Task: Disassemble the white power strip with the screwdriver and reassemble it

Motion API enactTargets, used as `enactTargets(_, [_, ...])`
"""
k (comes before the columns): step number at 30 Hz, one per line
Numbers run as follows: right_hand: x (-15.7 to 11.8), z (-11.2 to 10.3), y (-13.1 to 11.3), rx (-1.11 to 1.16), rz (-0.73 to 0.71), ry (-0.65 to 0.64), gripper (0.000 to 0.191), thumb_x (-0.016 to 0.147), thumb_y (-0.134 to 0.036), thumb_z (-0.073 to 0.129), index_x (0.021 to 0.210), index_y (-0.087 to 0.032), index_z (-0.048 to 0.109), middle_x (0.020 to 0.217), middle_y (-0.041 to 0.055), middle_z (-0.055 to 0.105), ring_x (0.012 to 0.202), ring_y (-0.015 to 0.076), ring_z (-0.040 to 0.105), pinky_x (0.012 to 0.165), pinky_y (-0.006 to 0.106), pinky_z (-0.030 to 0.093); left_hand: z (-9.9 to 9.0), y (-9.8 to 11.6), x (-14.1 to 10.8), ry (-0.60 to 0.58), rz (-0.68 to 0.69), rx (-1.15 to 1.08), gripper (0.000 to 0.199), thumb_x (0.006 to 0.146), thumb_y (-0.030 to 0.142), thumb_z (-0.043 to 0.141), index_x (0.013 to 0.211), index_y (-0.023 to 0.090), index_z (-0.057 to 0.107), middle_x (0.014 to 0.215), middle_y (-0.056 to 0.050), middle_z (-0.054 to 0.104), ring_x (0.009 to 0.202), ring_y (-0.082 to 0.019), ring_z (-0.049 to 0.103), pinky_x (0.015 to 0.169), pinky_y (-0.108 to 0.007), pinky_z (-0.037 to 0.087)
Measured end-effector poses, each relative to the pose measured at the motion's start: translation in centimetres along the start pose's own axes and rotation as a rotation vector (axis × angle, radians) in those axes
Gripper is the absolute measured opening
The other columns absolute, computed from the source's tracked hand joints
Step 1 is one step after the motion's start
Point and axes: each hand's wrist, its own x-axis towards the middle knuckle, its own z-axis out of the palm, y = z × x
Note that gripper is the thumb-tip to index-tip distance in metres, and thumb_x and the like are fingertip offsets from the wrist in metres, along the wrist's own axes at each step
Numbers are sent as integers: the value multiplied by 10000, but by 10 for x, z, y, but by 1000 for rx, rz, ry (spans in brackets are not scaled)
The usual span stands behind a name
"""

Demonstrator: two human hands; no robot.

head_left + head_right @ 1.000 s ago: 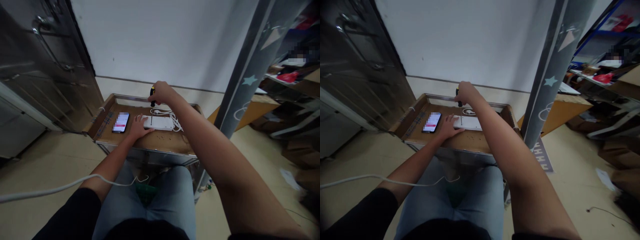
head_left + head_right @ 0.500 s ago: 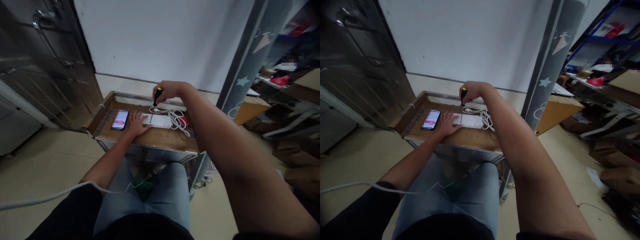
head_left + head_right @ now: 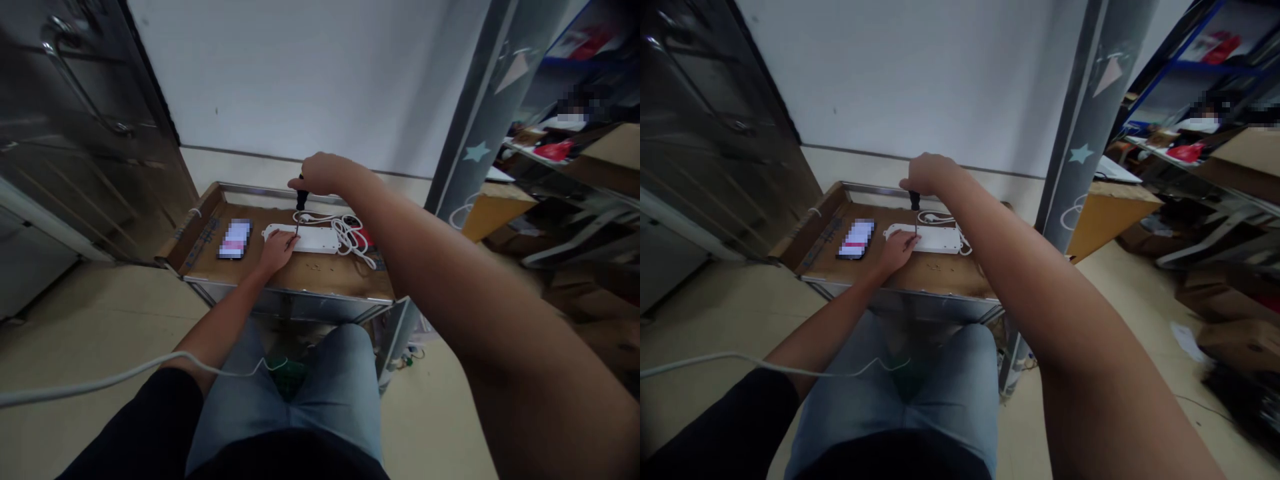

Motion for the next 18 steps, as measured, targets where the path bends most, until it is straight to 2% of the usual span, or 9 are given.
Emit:
enactTargets(3, [6,-5,11,-51,-94,-62,487,963,-512,597,1217,-126,747,1086,173,764,1013,306,712,848,414,562,-1,0,-3,1,2,-8,291,974,170,531,1179,201,735,1252,-83,786,1206,-241,699,1240,-447,398])
enactTargets(5, [6,-9,20,-58,-123,-95,429,923,-427,683,1249,-151,727,1087,120,768,995,279,717,853,395,544,-1,0,-4,2,2,-10,342,919,124,557,1201,210,730,1275,-79,778,1227,-242,693,1258,-446,382])
enactTargets(7, [4,-10,27,-21,-158,-116,421,891,-300,721,1299,-196,698,1119,68,765,1021,252,717,877,372,524,0,1,-4,2,0,-13,343,913,124,567,1202,214,728,1285,-80,774,1240,-243,689,1262,-448,379])
enactTargets(9, [0,-8,29,48,-188,-120,442,881,-285,738,1315,-225,680,1165,50,752,1052,239,708,888,354,511,0,1,-3,2,-2,-17,288,953,163,561,1183,210,729,1269,-82,779,1235,-242,692,1255,-450,384])
enactTargets(11, [-4,-3,24,129,-165,-110,465,909,-457,726,1299,-209,675,1185,83,740,1074,265,696,894,368,513,0,1,-2,-1,-6,-22,243,1005,217,541,1154,209,732,1246,-79,787,1219,-237,699,1243,-447,392])
enactTargets(13, [-9,4,15,193,-81,-45,599,957,-666,580,1272,-166,678,1185,151,726,1108,321,679,923,417,516,-1,2,-1,-5,-10,-25,237,1040,260,522,1131,212,736,1236,-73,793,1205,-230,703,1236,-443,397])
enactTargets(14, [-12,7,9,200,-25,14,655,980,-708,494,1247,-142,686,1185,186,717,1132,352,668,948,449,511,-1,1,0,-7,-13,-26,241,1049,272,518,1126,214,739,1239,-71,794,1204,-228,704,1235,-443,399])
enactTargets(16, [-15,11,0,182,70,136,618,1020,-640,442,1184,-107,707,1185,236,701,1166,396,652,989,494,499,-1,1,0,-6,-22,-28,246,1058,284,516,1129,219,743,1249,-66,793,1208,-226,703,1236,-446,399])
enactTargets(18, [-17,12,-5,178,97,171,461,1021,-485,506,1161,-97,711,1188,248,697,1149,393,656,984,490,506,-1,1,0,-5,-28,-32,243,1057,289,525,1130,227,748,1249,-60,795,1207,-224,704,1239,-447,400])
